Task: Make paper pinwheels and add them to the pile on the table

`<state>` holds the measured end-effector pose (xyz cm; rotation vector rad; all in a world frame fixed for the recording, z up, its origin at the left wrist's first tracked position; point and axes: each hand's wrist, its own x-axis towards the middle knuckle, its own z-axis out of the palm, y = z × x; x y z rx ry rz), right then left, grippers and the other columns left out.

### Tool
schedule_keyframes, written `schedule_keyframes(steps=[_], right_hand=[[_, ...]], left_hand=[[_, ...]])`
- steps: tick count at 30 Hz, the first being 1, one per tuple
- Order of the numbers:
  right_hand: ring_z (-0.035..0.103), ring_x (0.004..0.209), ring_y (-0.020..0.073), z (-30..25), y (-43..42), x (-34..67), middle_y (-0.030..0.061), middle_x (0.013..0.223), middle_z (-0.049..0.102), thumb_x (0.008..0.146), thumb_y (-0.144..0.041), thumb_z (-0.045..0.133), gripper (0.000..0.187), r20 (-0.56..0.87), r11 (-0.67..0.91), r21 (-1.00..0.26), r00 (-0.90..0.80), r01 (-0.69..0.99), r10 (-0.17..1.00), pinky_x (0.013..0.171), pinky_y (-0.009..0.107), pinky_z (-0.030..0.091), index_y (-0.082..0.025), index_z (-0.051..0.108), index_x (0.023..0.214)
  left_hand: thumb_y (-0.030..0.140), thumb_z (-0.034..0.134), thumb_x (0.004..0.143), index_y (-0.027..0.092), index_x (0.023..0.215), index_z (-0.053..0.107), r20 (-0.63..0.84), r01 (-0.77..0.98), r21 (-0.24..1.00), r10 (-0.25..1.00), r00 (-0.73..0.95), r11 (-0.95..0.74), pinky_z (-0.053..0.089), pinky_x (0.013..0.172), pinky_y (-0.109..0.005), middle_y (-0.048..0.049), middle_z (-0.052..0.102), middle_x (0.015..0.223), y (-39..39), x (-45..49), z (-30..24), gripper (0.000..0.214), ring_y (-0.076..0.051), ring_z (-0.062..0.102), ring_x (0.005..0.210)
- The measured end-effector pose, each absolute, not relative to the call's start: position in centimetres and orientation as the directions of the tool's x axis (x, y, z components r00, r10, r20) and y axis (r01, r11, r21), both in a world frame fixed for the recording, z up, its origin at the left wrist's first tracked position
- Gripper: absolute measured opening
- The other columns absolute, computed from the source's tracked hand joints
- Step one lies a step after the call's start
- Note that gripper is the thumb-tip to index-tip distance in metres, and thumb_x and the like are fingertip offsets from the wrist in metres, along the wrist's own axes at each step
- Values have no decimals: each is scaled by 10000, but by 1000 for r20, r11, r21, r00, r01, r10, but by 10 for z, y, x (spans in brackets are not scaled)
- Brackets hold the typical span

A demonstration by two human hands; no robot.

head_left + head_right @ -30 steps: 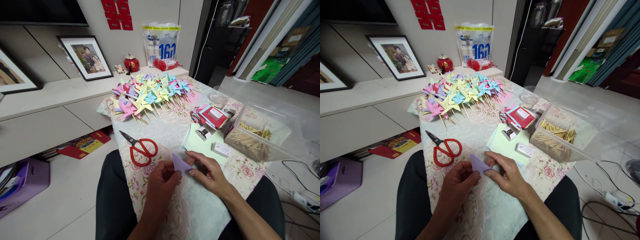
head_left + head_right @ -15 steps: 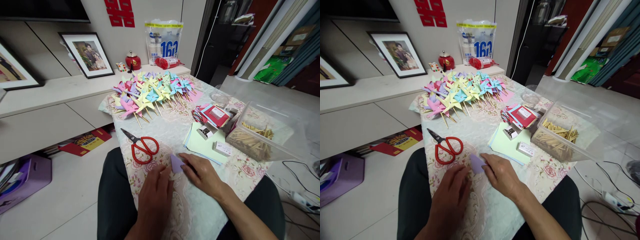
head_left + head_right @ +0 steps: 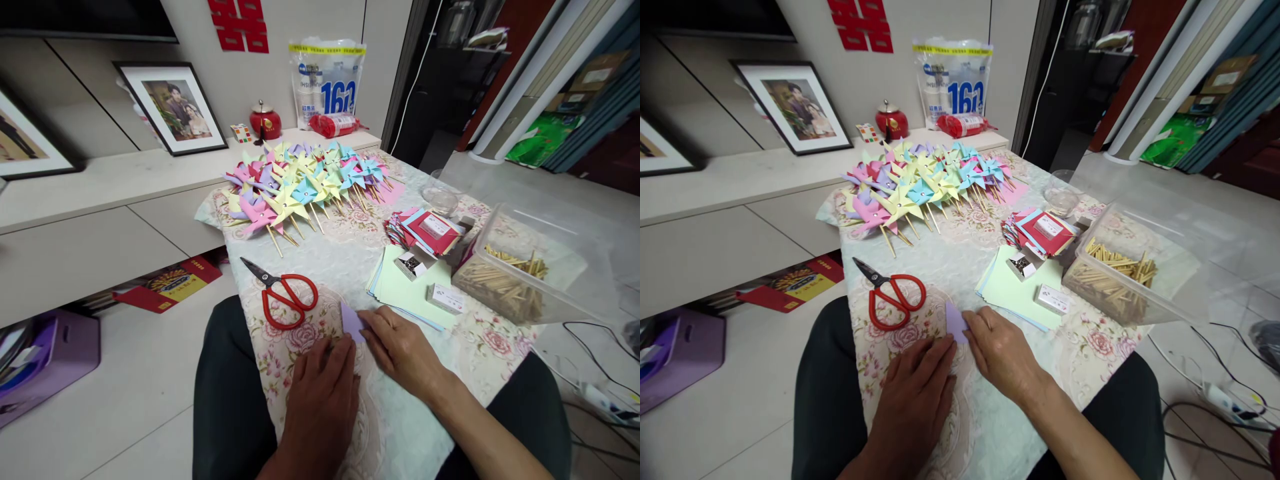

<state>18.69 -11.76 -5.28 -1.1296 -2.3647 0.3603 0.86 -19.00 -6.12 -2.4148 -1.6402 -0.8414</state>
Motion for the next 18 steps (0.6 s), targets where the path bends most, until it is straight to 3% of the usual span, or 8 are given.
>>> schedule_keyframes(steps=[7,11,18], right_hand=[[631,821,227,-50,-119,187,128,930,659,998,-183,481,254,377,647,-304,-535,699,756,700,352,563,-116,614,1203],[600,897,259,-46,-127,186,153,1028,681,969,-113,488,288,471,713,-221,-567,665,675,759,409,543,-123,625,1222],[580,1029,298,-54,-144,186,168,1173,681,994,-109,447,336,377,757,-214,-663,618,647,829,457,517,-94,611,1288]], left_hand=[[183,522,927,160,1201,687,459,888,235,851,257,-395,419,922,-446,-30,714,1263,-189,10,-58,321,-290,571,1105],[160,530,904,158,1205,683,457,885,233,849,265,-402,430,915,-451,-37,721,1246,-188,9,-57,337,-289,580,1090],[174,533,897,145,1228,657,427,853,274,851,306,-444,448,929,-462,-56,706,1261,-185,1,-56,355,-286,576,1086]])
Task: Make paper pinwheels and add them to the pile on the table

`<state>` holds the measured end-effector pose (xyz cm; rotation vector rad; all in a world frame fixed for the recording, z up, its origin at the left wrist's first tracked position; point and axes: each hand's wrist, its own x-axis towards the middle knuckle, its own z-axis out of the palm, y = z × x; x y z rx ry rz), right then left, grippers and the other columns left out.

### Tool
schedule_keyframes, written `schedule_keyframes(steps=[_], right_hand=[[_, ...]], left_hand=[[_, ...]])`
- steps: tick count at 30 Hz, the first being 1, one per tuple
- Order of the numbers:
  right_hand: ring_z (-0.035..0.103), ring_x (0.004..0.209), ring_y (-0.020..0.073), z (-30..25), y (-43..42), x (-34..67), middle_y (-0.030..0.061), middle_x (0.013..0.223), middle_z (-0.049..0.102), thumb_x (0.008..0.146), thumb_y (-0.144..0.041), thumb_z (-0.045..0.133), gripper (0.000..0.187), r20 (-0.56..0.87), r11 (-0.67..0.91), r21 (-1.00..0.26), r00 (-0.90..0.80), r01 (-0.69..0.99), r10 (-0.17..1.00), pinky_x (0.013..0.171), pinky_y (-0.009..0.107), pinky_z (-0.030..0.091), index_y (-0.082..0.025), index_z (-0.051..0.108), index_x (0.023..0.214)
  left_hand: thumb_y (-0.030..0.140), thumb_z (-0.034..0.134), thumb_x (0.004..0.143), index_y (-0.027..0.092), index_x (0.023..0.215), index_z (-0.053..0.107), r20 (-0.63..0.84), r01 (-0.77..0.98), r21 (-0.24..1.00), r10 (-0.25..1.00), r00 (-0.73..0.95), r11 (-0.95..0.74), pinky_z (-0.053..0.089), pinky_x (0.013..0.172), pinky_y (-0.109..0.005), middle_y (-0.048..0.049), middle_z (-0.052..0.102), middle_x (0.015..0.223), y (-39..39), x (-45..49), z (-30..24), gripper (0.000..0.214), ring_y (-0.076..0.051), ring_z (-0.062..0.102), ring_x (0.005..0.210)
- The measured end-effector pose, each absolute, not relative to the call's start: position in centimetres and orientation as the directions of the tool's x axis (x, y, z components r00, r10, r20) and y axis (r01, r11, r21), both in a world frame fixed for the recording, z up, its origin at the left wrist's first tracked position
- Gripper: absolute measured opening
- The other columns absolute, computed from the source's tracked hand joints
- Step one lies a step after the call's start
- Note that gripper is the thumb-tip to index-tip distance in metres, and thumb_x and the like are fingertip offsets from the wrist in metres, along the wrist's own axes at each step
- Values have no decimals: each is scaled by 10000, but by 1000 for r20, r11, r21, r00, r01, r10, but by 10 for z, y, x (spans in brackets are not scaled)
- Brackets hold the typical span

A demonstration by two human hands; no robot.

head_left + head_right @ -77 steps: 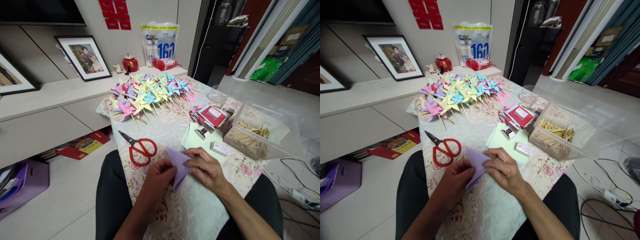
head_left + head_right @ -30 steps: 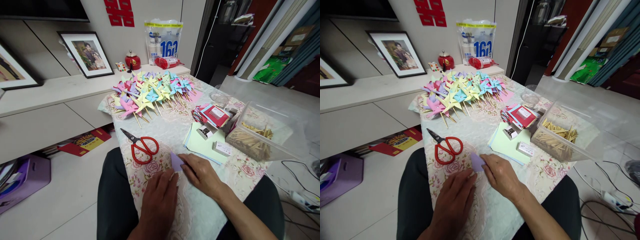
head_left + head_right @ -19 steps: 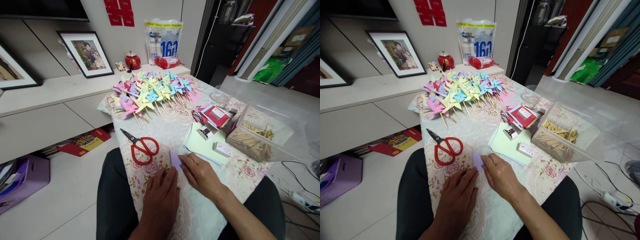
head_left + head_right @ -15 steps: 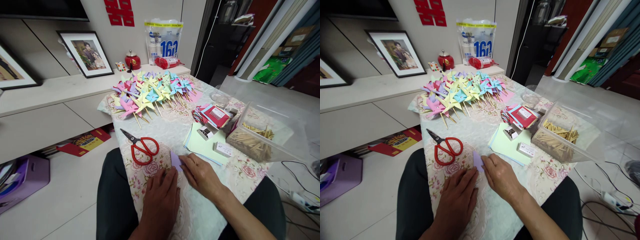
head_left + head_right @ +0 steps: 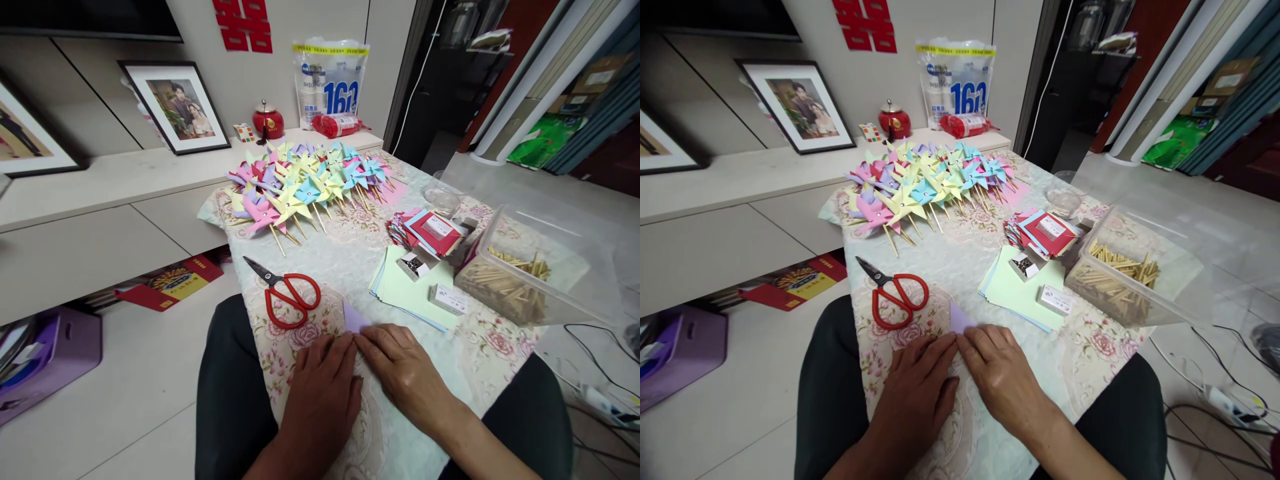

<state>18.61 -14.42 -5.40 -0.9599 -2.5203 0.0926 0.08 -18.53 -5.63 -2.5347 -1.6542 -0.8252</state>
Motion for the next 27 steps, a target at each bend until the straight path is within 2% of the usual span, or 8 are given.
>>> schedule_keyframes(steps=[4,8,14,20,23,27], right_hand=[[581,1071,297,-55,-145,189,176,1203,677,988,-102,468,344,370,773,-194,-685,604,628,879,458,515,-71,599,1305],[601,1073,303,-54,-147,189,182,1196,692,971,-93,481,344,380,782,-145,-695,606,610,899,481,521,-56,609,1289],[620,1098,301,-50,-149,190,172,1228,696,955,-94,488,366,325,784,-126,-721,608,611,929,501,519,-82,604,1303],[608,1122,305,-50,-148,190,166,1245,687,942,-89,518,374,298,780,-152,-724,607,622,930,502,510,-104,594,1308],[600,1090,296,-46,-147,192,152,1205,689,960,-90,494,343,352,767,-208,-685,607,638,903,487,519,-133,605,1282],[603,999,252,-39,-141,192,150,1108,674,972,-65,430,353,412,668,-396,-528,630,743,825,412,544,-146,597,1273]], left_hand=[[213,573,874,103,1275,620,387,800,297,832,398,-521,457,968,-464,-104,686,1273,-179,-11,-53,419,-289,558,1114],[283,596,871,116,1345,575,319,796,239,820,476,-555,455,954,-479,-111,663,1310,-175,-18,-51,503,-300,559,1112],[360,590,896,116,1260,638,308,814,108,798,518,-570,443,905,-484,-113,673,1301,-174,-18,-49,441,-316,582,1074],[364,583,912,126,1202,674,305,814,93,795,525,-574,437,892,-485,-99,706,1226,-168,-17,-46,386,-311,582,1049],[392,595,911,107,1203,670,317,817,75,790,524,-572,422,917,-490,-105,698,1253,-170,-15,-48,415,-314,581,1078],[426,590,914,114,1252,642,306,845,84,821,482,-528,402,938,-494,-105,676,1306,-178,-12,-53,463,-321,574,1130]])
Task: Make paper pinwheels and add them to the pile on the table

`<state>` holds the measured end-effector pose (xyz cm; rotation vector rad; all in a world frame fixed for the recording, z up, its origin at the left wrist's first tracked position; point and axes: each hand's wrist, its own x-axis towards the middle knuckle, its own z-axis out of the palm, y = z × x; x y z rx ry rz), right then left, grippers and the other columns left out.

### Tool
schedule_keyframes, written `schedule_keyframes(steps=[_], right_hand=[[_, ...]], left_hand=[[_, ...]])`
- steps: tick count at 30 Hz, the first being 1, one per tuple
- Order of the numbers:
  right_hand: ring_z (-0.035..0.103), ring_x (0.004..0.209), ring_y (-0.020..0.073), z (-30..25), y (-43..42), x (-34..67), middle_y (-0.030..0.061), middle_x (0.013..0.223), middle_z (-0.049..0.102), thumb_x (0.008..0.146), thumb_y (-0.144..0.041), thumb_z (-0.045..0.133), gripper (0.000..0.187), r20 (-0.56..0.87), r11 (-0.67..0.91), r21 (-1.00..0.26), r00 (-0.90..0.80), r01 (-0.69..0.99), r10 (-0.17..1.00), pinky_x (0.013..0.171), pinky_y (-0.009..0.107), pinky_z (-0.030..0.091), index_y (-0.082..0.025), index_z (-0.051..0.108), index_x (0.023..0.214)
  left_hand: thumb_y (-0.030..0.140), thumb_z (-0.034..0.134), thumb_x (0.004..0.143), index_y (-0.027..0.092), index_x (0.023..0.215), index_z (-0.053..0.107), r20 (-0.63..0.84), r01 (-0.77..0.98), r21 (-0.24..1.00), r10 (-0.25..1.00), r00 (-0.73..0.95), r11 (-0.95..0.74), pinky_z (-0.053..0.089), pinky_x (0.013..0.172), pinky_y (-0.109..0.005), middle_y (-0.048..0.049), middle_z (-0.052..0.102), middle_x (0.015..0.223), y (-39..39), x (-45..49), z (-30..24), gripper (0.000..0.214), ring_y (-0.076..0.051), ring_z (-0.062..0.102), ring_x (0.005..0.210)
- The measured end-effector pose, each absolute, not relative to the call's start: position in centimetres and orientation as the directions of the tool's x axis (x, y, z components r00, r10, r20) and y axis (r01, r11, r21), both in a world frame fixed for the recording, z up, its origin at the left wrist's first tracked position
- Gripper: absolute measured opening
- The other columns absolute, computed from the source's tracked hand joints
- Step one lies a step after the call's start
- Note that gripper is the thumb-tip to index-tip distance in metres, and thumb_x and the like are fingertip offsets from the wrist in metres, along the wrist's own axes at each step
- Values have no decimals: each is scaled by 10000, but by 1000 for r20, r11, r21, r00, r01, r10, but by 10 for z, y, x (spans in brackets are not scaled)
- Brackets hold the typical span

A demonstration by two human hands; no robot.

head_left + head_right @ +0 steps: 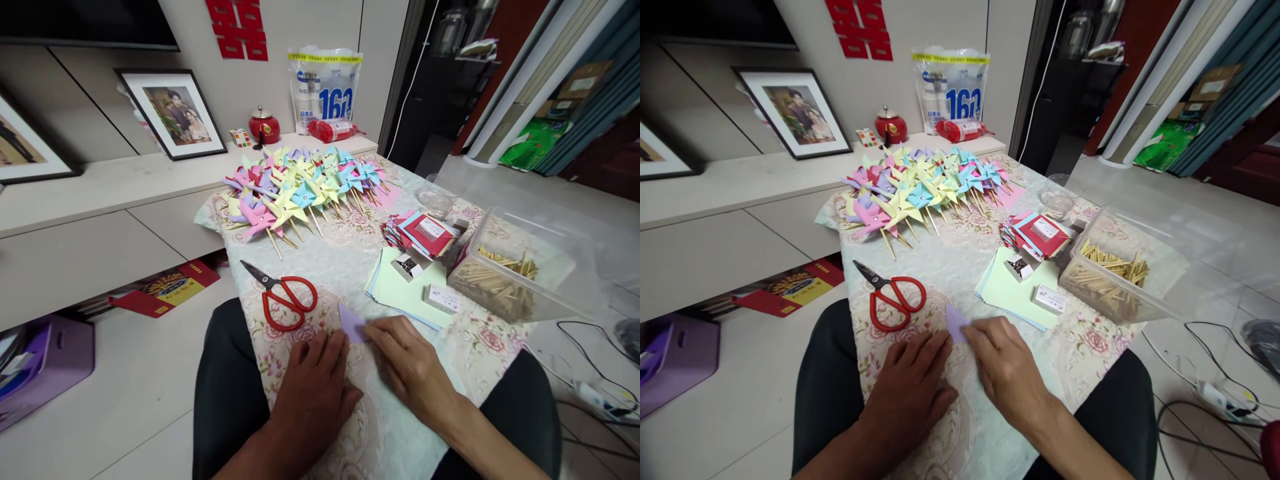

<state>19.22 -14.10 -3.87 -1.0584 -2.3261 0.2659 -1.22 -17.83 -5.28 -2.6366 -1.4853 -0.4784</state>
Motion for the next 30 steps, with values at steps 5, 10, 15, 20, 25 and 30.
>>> schedule_keyframes(steps=[5,10,15,20,25,30], right_hand=[[629,858,254,-39,-127,183,108,909,679,968,-221,535,190,226,415,-480,-348,773,910,753,402,542,-169,670,1091],[631,802,255,-40,-118,174,66,831,688,857,-213,657,155,161,322,-488,-278,812,947,717,379,509,-179,674,1007],[613,738,216,-38,-116,178,18,754,663,834,-211,677,193,83,246,-647,-254,721,964,687,338,468,-189,689,1025],[517,618,145,-33,-120,180,-26,667,549,853,-337,687,209,-20,73,-901,-210,427,978,580,266,399,-176,714,983],[491,595,118,-23,-127,170,-39,653,541,787,-413,771,291,-72,-51,-992,-183,119,981,565,243,394,-184,728,961],[584,641,135,-20,-133,151,-6,731,670,752,-421,812,300,-133,-171,-980,-304,-102,943,615,255,469,-205,724,942]], left_hand=[[388,562,933,151,1312,604,315,863,135,847,428,-486,384,973,-475,-79,648,1360,-185,-14,-57,448,-302,551,1188],[347,569,923,167,1331,590,323,860,190,857,402,-474,388,986,-475,-70,643,1368,-187,-15,-57,447,-295,548,1200],[290,569,909,168,1335,586,334,838,285,867,369,-466,429,982,-477,-91,657,1332,-187,-16,-57,443,-295,576,1179],[218,579,874,143,1360,561,294,745,562,928,227,-360,482,992,-487,-159,627,1335,-188,-25,-59,492,-301,588,1198],[293,632,845,197,1302,587,19,258,966,997,-72,0,539,916,-429,-136,660,1250,-185,-24,-46,469,-263,652,1086],[333,810,718,203,935,690,-347,-461,844,934,-80,274,525,764,-295,-24,738,865,-185,-9,-32,279,-166,666,797]])
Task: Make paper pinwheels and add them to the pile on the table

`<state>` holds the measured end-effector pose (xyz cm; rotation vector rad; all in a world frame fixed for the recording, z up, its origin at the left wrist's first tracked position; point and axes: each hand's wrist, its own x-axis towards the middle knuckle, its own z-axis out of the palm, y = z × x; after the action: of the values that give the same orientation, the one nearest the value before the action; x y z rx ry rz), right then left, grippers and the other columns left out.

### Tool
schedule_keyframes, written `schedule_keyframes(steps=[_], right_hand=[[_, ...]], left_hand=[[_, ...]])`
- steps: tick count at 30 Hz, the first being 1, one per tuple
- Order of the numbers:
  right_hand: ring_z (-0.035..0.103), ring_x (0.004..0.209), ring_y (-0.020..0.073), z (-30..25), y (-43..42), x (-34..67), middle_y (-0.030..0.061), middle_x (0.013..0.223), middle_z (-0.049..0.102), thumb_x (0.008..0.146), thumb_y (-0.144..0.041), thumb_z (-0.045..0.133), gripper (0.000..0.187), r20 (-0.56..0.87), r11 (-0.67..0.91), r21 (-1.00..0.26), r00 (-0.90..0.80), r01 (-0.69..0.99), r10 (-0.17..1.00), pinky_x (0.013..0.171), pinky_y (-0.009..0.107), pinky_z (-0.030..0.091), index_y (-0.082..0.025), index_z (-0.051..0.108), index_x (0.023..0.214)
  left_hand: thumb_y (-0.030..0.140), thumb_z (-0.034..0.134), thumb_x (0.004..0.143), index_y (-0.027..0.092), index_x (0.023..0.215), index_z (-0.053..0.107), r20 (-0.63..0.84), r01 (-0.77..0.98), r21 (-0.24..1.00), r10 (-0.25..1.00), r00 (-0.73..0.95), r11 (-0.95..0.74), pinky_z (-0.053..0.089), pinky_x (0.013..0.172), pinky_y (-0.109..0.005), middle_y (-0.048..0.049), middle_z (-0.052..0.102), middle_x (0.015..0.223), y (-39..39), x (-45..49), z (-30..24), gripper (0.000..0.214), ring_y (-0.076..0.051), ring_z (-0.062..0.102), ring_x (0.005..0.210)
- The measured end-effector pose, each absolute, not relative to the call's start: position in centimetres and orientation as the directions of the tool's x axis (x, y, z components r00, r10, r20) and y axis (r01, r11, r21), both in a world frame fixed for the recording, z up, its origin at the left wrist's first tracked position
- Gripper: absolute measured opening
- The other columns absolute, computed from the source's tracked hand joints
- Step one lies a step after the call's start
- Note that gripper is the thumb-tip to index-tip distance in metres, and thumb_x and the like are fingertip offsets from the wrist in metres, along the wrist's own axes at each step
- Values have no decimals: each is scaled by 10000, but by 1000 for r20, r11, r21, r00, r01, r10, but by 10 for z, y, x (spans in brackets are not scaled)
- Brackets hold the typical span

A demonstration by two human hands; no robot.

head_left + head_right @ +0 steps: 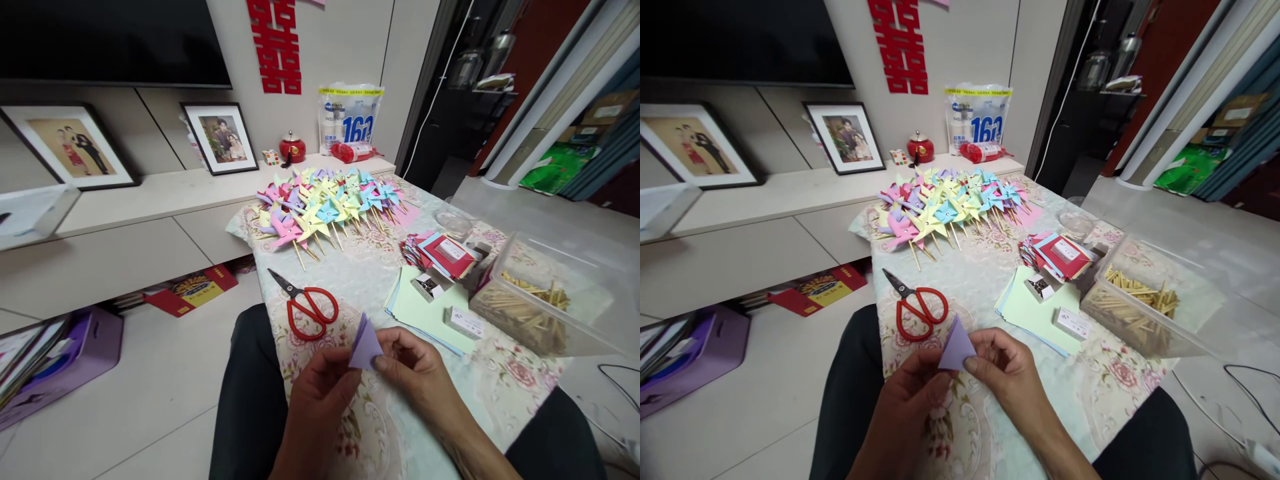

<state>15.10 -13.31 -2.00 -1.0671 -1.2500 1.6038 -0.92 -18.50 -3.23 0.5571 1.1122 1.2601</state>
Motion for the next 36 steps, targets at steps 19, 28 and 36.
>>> schedule_keyframes(steps=[19,28,36], right_hand=[[574,971,215,-17,-60,75,78,1017,628,860,-127,601,222,185,587,-632,-637,506,748,849,323,447,-172,649,1072],[601,854,226,-6,-68,71,132,1021,659,793,-55,526,287,-101,578,-362,-647,731,755,705,306,398,-122,625,1054],[555,682,140,-7,-84,148,13,821,665,700,-165,669,337,-205,-42,-943,-477,329,855,610,253,401,-175,682,1036]], left_hand=[[196,840,595,161,668,668,-405,-552,745,911,72,375,380,579,-224,21,592,607,-190,-14,-18,190,-100,469,577],[272,846,697,187,738,721,-242,-615,729,953,181,302,492,692,-267,-24,676,832,-186,-27,-23,156,-143,609,726],[310,863,682,194,774,718,-284,-642,676,931,228,363,509,480,-237,-3,685,784,-171,-33,-19,208,-115,612,523]])
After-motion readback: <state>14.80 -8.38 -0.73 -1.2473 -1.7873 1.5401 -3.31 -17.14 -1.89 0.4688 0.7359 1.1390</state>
